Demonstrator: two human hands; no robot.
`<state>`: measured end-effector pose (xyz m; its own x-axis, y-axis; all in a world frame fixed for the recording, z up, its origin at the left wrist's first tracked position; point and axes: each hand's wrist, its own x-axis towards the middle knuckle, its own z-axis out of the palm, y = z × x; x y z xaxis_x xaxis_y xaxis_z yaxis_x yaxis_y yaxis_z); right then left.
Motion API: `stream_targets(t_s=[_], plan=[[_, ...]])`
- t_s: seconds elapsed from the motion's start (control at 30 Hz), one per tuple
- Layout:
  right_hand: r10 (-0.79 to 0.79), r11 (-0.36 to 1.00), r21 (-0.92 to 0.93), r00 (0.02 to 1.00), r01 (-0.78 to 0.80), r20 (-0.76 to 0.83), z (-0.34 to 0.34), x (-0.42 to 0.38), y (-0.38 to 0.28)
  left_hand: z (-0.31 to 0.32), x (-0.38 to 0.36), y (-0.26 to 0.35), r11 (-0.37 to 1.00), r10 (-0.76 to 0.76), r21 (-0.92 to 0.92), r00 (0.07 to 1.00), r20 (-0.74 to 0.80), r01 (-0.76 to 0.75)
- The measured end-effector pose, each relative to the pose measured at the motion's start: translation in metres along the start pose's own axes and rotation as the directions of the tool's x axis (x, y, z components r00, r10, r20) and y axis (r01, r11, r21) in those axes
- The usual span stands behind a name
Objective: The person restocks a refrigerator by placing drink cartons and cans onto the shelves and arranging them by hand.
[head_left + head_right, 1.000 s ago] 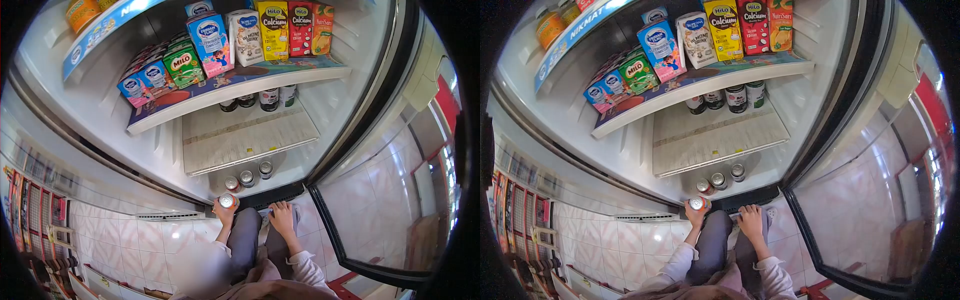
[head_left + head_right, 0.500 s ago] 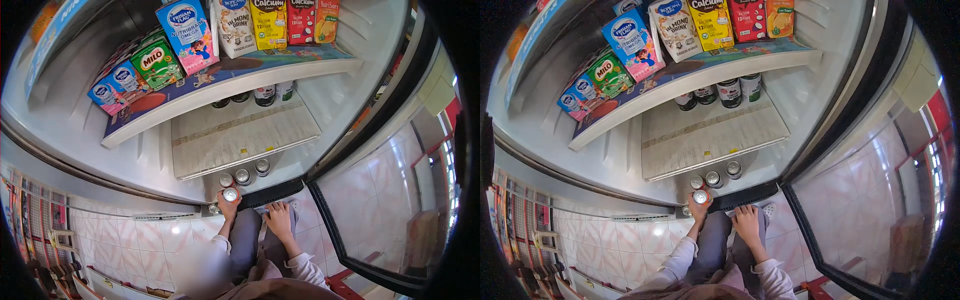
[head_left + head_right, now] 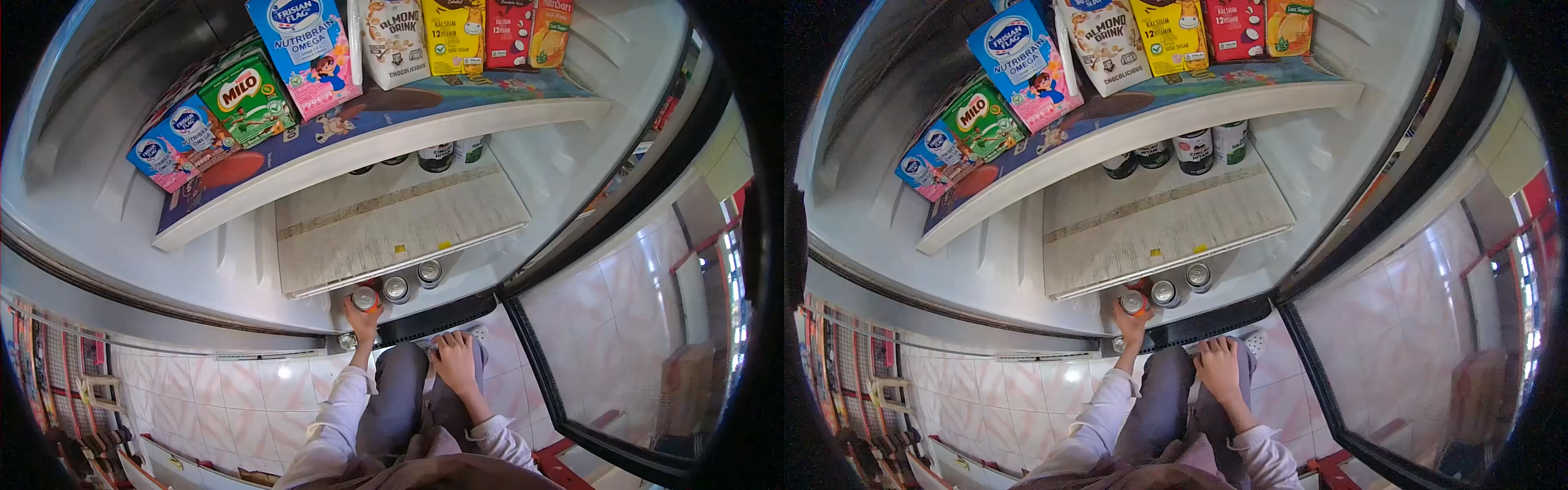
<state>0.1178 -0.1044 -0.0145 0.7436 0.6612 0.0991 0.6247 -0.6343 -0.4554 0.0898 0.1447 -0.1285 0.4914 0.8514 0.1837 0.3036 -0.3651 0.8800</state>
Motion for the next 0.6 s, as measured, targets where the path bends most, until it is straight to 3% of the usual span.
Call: stream_targets(t_s=[0.23, 0.4, 0.5, 0.6], plan=[[-0.03, 0.999, -0.04, 0.998, 0.027, -0.061, 0.001, 0.001, -0.002, 0.005, 0.012, -0.01, 0.999, 0.012, 0.038, 0.999, -0.032, -0.011], [-0.022, 0.999, -0.028, 1.0, 0.021, -0.011, 0.002, 0.001, -0.002, 0.001, 0.01, -0.01, 0.999, 0.031, -0.019, 0.999, -0.01, -0.031], [-0.026, 0.999, -0.035, 1.0, 0.026, 0.016, 0.001, 0.0, -0.002, 0.0, 0.005, -0.041, 1.0, 0.019, 0.02, 0.999, 0.034, -0.019], [-0.026, 0.999, -0.037, 1.0, 0.025, -0.011, 0.0, -0.003, -0.003, -0.026, -0.027, -0.03, 0.976, -0.216, 0.035, 0.971, 0.105, 0.213]])
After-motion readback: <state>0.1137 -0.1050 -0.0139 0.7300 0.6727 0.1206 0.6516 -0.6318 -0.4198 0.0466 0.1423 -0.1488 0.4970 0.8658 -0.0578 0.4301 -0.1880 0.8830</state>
